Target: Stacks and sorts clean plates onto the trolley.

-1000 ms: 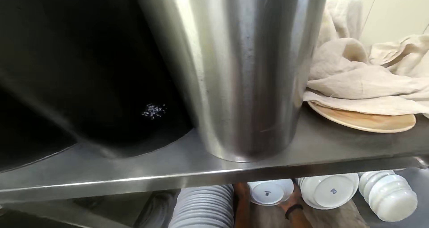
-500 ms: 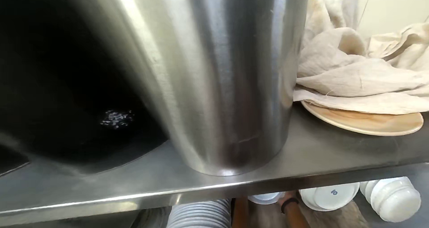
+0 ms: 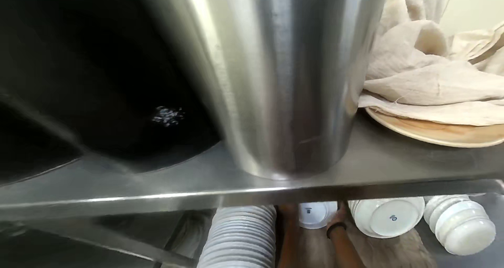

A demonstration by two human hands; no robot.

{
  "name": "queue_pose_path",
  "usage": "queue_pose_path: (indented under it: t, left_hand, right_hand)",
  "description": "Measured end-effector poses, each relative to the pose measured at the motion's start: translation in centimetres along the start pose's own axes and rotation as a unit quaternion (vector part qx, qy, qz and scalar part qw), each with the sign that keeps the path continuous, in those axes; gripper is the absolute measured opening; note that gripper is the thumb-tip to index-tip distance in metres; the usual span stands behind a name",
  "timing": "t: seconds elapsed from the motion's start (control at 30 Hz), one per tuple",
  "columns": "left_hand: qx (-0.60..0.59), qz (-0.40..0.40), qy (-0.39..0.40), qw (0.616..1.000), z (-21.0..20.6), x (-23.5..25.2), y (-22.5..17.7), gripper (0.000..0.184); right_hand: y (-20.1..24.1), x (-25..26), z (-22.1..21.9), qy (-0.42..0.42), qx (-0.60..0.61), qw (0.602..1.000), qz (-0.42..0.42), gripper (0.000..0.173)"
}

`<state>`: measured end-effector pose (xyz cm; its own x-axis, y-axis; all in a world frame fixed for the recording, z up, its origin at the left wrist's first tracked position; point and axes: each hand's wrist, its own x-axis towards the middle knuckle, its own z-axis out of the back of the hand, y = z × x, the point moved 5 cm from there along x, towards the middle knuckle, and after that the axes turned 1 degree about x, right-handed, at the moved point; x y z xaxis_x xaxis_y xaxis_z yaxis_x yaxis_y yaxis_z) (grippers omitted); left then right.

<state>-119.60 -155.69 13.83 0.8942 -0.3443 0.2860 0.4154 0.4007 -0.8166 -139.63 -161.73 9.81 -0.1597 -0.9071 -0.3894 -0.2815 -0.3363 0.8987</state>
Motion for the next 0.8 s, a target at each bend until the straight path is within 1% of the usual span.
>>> queue_pose_path:
  t: [0.1, 0.13, 0.27, 0.4, 0.5, 0.57, 0.63, 0.7, 0.8]
  left_hand:
    - [-0.053, 0.078, 0.076, 0.993, 1.3, -0.6, -0.9, 0.041]
    - [-0.060, 0.086, 0.095, 0.990, 1.3, -0.5, -0.8, 0.044]
    - [-0.071, 0.073, 0.137, 0.985, 1.2, -0.2, -0.9, 0.054]
    - [-0.056, 0.086, 0.166, 0.981, 1.5, -0.3, -0.8, 0.060]
    - [-0.076, 0.120, 0.156, 0.978, 0.9, -0.7, 1.3, 0.060]
    - [-0.143, 0.130, 0.127, 0.973, 0.1, -1.6, 3.4, 0.055]
    - [-0.207, 0.130, 0.111, 0.963, -0.1, -2.1, 3.8, 0.052]
    - [-0.208, 0.126, 0.110, 0.964, 0.1, -2.3, 3.2, 0.050]
    - [-0.163, 0.127, 0.116, 0.971, -0.3, -2.4, 2.7, 0.051]
  right_hand:
    - [-0.2, -0.3, -0.3, -0.018, -0.087, 0.996, 0.022, 0.053]
    - [-0.2, -0.5, -0.4, -0.013, -0.108, 0.994, 0.023, 0.053]
    - [-0.4, -0.6, 0.1, 0.026, -0.116, 0.991, 0.062, 0.053]
    - [0.1, 0.0, 0.5, 0.034, -0.141, 0.986, 0.088, 0.053]
    - [0.9, 0.8, 0.1, 0.038, -0.191, 0.973, 0.124, 0.052]
    - [1.0, 1.5, -0.2, 0.030, -0.199, 0.968, 0.147, 0.050]
    - [1.3, 2.2, -0.4, 0.021, -0.199, 0.967, 0.155, 0.049]
    - [1.2, 2.5, -0.3, 0.010, -0.211, 0.966, 0.148, 0.051]
    - [1.4, 2.3, 0.4, 0.003, -0.240, 0.959, 0.149, 0.054]
